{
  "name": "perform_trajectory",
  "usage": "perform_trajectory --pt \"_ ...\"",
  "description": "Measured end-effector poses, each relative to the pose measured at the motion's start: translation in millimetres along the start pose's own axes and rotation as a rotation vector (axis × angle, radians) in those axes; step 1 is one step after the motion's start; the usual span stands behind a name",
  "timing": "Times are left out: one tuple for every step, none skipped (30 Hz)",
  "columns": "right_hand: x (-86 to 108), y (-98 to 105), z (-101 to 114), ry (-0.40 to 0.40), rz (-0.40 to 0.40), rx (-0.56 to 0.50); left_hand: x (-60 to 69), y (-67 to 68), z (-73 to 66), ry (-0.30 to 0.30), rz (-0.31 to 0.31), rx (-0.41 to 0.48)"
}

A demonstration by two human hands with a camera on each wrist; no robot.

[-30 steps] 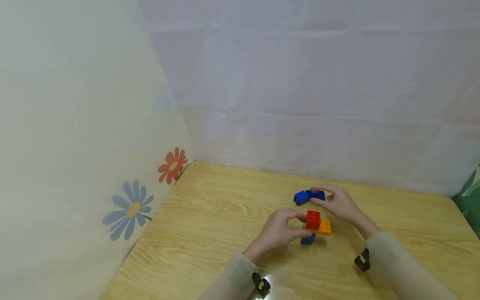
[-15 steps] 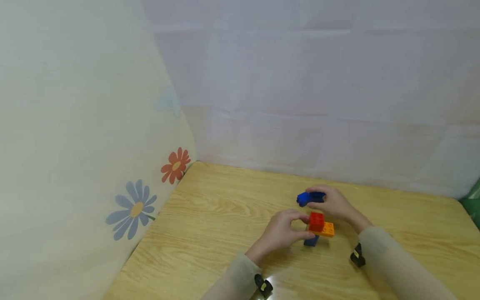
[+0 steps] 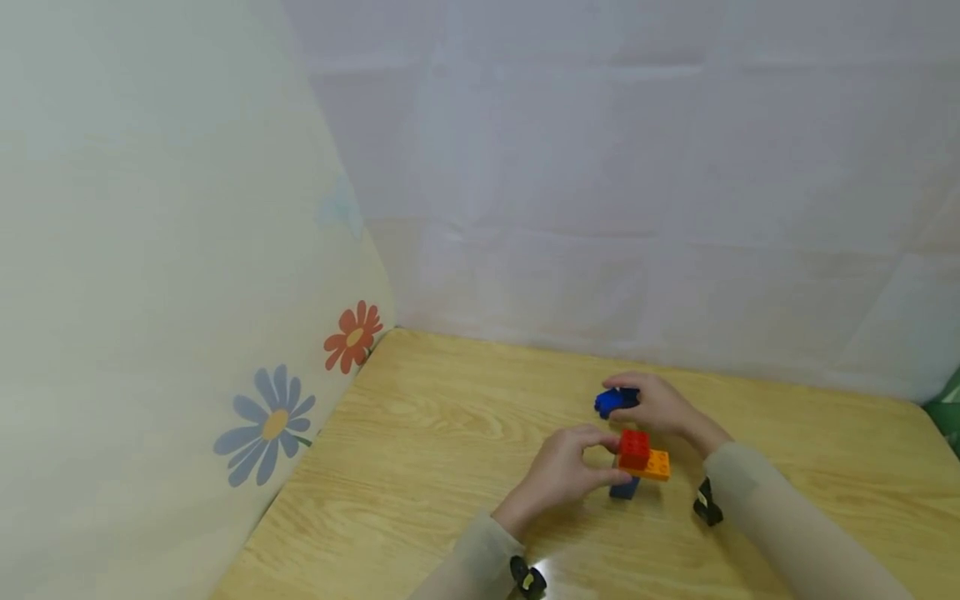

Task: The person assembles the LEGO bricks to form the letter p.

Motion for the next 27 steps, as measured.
perform_trajectory --pt "-1.1 -0.2 -0.5 -0.007 0.005 0.005 0.1 0.1 -0.2 0.001 0.001 0.004" --pt "-2.0 -0.3 -1.0 -0.015 0.010 0.005 -0.1 0.3 -0.2 0.001 0.000 0.005" --pt "-3.0 -0.5 -0.9 -0.016 0.017 0.012 -0.1 0.4 -0.1 0.001 -0.001 0.007" --pt "-4.0 -0.7 -0.9 -0.019 0.022 0.017 -0.3 0.7 0.0 0.002 -0.003 0.009" --pt "-4.8 -1.1 -0.6 -0.018 0.030 0.026 -0.3 0.6 0.5 0.004 -0.004 0.011" --pt "-5.7 -1.5 -0.3 -0.016 0.037 0.034 -0.1 0.7 0.7 0.009 -0.004 0.012" --pt "-6.3 -1.8 0.4 -0.013 0.043 0.047 0.2 0.7 1.2 0.014 -0.003 0.016" --pt "-6.7 -2.0 0.9 -0.011 0.047 0.056 0.3 0.7 1.5 0.017 -0.003 0.019" --pt "-7.0 -2.0 1.7 -0.008 0.050 0.068 0.5 0.7 1.7 0.019 -0.002 0.022" --pt "-7.2 -2.0 2.3 -0.007 0.051 0.075 0.6 0.7 1.9 0.021 -0.001 0.023" --pt "-7.4 -2.1 2.9 -0.006 0.053 0.084 0.7 0.7 2.0 0.021 -0.001 0.022" --pt "-7.6 -2.0 3.7 -0.003 0.053 0.094 0.8 1.0 1.8 0.021 -0.002 0.020" --pt "-7.9 -2.1 4.3 -0.003 0.056 0.103 0.8 1.1 1.7 0.021 -0.002 0.020" --pt "-8.2 -2.4 4.7 -0.005 0.059 0.110 0.8 1.4 1.5 0.020 -0.004 0.016" --pt "-8.7 -2.9 5.0 -0.007 0.065 0.119 0.9 1.6 1.4 0.021 -0.004 0.012" --pt "-9.3 -3.4 5.1 -0.009 0.070 0.128 1.0 1.7 1.3 0.023 -0.004 0.011" --pt "-10.0 -4.0 4.7 -0.016 0.077 0.134 1.0 1.8 1.1 0.024 -0.003 0.011" --pt "-10.5 -4.5 4.7 -0.020 0.082 0.142 1.1 1.7 1.0 0.026 -0.002 0.013" --pt "-10.9 -5.0 4.8 -0.025 0.087 0.148 1.2 1.6 1.0 0.027 0.001 0.019" --pt "-11.3 -5.4 5.1 -0.024 0.090 0.157 1.2 1.6 0.9 0.027 0.001 0.020" --pt "-11.6 -5.5 5.6 -0.024 0.091 0.162 1.1 1.2 1.1 0.026 0.002 0.023" --pt "-11.8 -5.6 6.3 -0.022 0.091 0.167 1.1 1.0 1.0 0.026 0.003 0.026" --pt "-11.9 -5.5 6.9 -0.021 0.091 0.172 1.0 0.9 1.0 0.025 0.003 0.024" --pt "-12.0 -5.5 8.0 -0.012 0.089 0.179 1.0 1.0 0.9 0.024 0.002 0.023" --pt "-12.0 -5.2 8.6 -0.010 0.087 0.180 0.9 1.0 0.7 0.023 0.001 0.022" --pt "-12.1 -5.0 8.5 -0.010 0.086 0.181 0.8 1.1 0.6 0.022 0.001 0.020" --pt "-12.2 -4.7 8.2 -0.011 0.084 0.179 0.5 1.1 0.4 0.021 0.001 0.019"
Point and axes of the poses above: each hand's wrist, its own x-axis away from the middle knuckle, its own y-axis out of the back of the hand, z = x × y, the point moved 9 cm from there along -x, towards the middle knuckle, and after that the axes turned 8 degrees about z, right-handed, at the moved point
